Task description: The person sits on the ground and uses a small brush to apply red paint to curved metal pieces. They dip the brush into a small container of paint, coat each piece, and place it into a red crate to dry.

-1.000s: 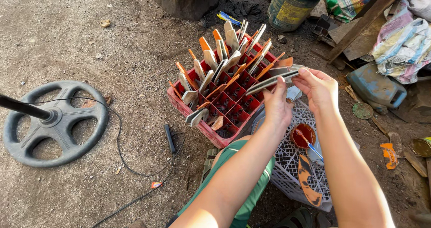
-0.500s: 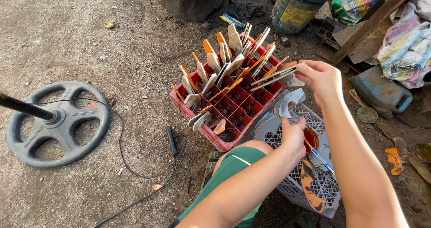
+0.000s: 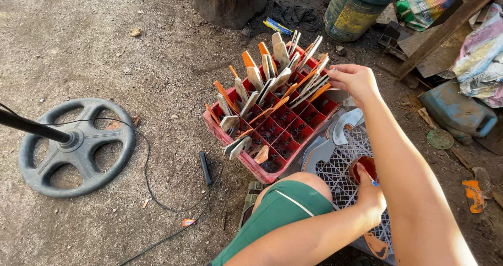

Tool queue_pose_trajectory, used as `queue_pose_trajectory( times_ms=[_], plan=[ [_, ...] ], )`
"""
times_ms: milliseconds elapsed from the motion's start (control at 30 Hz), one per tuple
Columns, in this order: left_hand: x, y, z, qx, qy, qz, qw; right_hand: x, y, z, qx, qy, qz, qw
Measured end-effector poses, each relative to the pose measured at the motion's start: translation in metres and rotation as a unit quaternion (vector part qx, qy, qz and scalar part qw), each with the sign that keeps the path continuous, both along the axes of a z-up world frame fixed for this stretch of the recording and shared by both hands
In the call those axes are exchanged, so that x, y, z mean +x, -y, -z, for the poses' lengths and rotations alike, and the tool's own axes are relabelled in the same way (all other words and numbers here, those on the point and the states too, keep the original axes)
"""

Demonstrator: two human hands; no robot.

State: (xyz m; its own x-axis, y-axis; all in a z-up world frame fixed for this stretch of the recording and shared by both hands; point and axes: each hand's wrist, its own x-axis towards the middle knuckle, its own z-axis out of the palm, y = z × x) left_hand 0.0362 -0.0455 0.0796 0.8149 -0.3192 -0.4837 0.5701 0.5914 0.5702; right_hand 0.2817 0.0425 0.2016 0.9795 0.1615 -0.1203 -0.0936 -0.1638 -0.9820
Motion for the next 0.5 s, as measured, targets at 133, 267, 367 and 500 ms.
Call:
queue_pose_trajectory(
  times_ms=[133,267,367,500],
  plan=[
    [0.002,0.005,0.007,-0.026,-0.017,0.037,0.999,0.005,0.002,0.003,-0.013,-0.02,0.026,0.999],
    [0.007,0.02,0.034,-0.259,-0.071,0.009,0.963,0.009,0.001,0.013,0.03,-0.019,0.034,0.999],
    [0.006,0.033,0.054,-0.414,-0.069,0.002,0.908,0.012,-0.002,0.021,0.03,-0.006,0.04,0.999],
    [0.002,0.045,0.063,-0.44,-0.084,0.003,0.894,0.016,-0.002,0.029,0.006,0.008,0.022,1.0]
  ],
)
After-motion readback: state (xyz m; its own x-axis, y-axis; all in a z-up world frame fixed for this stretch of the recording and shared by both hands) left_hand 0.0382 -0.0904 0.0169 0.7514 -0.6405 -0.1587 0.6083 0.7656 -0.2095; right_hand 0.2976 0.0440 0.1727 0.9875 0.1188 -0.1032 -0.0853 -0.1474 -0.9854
